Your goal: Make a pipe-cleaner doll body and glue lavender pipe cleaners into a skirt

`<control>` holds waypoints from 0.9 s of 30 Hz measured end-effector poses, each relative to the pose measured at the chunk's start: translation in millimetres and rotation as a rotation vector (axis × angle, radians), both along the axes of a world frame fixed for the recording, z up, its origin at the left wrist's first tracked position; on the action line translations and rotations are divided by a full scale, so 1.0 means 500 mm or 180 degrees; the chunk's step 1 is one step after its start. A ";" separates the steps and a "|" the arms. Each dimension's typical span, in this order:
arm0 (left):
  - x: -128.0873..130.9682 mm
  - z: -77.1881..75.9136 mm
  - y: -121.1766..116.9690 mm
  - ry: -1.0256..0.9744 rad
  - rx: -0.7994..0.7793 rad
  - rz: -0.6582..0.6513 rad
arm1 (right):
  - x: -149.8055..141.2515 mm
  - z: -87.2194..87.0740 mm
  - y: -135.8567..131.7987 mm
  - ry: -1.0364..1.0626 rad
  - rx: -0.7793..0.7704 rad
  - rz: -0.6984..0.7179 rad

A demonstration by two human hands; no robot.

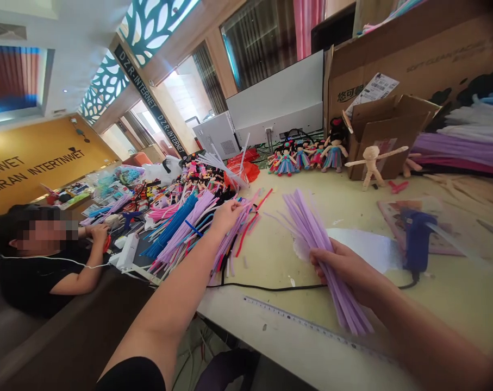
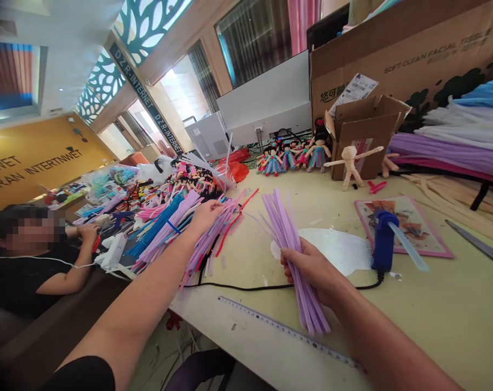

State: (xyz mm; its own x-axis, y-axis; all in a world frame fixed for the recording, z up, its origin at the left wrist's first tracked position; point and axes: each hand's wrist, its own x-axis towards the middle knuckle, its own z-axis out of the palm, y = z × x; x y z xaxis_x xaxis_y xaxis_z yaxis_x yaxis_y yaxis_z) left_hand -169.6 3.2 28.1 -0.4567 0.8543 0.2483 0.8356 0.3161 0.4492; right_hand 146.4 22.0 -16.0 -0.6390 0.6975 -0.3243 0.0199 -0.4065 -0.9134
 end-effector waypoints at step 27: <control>-0.144 0.021 -0.220 0.0301 -0.0344 0.0990 | -0.007 -0.010 -0.004 -0.0103 -0.0011 -0.0011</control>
